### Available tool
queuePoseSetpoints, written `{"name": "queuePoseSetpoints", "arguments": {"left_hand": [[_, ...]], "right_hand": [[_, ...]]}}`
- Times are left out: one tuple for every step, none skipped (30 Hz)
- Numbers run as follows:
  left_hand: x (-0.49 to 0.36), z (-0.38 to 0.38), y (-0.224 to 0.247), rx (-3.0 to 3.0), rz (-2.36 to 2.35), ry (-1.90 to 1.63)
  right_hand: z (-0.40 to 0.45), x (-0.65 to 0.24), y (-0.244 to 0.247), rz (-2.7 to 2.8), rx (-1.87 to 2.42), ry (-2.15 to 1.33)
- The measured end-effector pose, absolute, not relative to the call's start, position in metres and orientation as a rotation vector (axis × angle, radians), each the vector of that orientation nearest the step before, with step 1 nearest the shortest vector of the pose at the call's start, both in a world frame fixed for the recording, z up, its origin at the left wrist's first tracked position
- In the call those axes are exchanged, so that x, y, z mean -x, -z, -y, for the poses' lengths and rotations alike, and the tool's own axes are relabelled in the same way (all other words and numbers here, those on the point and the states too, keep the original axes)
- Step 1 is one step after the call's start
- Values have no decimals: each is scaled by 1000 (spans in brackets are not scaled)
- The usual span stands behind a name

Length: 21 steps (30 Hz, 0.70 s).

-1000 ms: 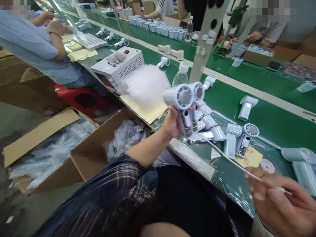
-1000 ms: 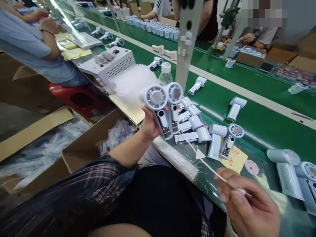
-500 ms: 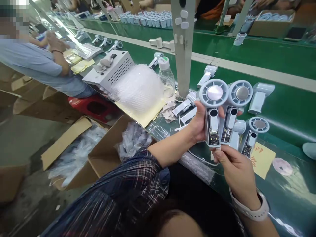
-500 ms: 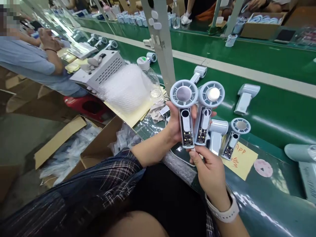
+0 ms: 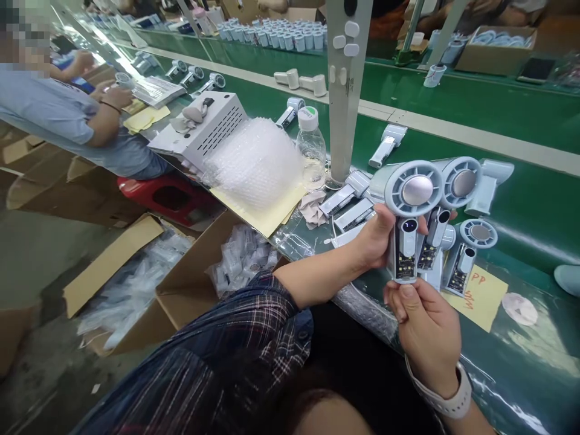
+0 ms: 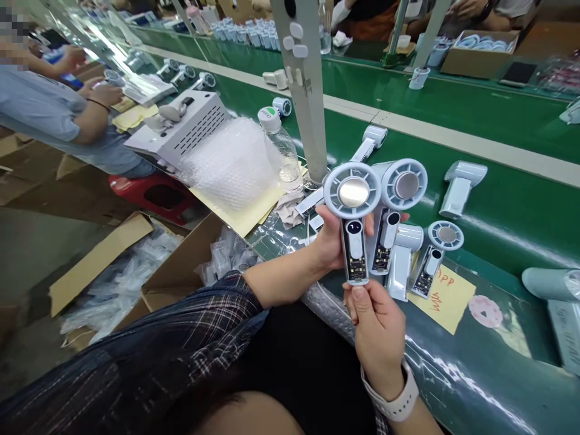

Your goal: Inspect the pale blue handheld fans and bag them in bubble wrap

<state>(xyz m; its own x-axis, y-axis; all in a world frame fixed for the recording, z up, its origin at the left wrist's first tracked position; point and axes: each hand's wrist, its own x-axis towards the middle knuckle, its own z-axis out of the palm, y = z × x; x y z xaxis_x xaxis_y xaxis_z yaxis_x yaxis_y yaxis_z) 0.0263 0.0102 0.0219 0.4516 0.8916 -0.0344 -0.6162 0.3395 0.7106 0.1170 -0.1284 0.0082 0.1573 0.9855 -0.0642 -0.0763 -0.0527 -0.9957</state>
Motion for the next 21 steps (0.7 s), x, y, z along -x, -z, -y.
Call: {"name": "queuePoseSetpoints", "arguments": {"left_hand": [[-26,-10,-22,-707,-462,-1062],[-26,-11,-23,-725,-436,-1090],[-24,-11,-26,-727,-401,-1107],[-23,-11,-29,-699,-376,-1111],[-20,-11,-32,-659,-362,-1106],[-18,-11,-35,-623,-357,-1092],[-16,-11,-38,-602,-355,-1073],[-14,-11,-39,-601,-351,-1047],[-13,-10,-40,-618,-341,-1018],[-13,-9,-39,-648,-322,-989],[-13,-8,-38,-682,-301,-964],[-14,-7,-36,-714,-284,-949],[-16,-5,-35,-740,-272,-940],[-18,-4,-33,-760,-266,-940],[-20,-2,-31,-770,-264,-947],[-22,0,-28,-772,-265,-956],[-24,1,-26,-770,-268,-965],[-25,2,-24,-766,-273,-975],[-25,3,-22,-766,-278,-981],[-26,3,-21,-773,-281,-987],[-26,3,-19,-780,-279,-1000]], "right_hand": [[127,-117,-10,1053,1281,-1125],[126,-119,-12,1144,1300,-1068],[125,-122,-14,1268,1321,-1000],[124,-127,-16,1398,1341,-923],[123,-131,-17,1503,1358,-846],[124,-136,-18,1557,1375,-783],[125,-139,-17,1551,1398,-746],[126,-141,-16,1501,1429,-739],[128,-142,-14,1429,1462,-756],[130,-141,-12,1350,1487,-790],[131,-139,-11,1273,1493,-837],[133,-135,-10,1193,1473,-892],[134,-130,-10,1108,1428,-946],[135,-125,-10,1019,1364,-993],[136,-120,-11,934,1293,-1034],[136,-115,-12,864,1230,-1062],[136,-111,-13,822,1185,-1079],[135,-108,-13,807,1165,-1084],[135,-107,-13,814,1167,-1084],[135,-108,-12,836,1188,-1077],[135,-111,-12,872,1228,-1058]]}}
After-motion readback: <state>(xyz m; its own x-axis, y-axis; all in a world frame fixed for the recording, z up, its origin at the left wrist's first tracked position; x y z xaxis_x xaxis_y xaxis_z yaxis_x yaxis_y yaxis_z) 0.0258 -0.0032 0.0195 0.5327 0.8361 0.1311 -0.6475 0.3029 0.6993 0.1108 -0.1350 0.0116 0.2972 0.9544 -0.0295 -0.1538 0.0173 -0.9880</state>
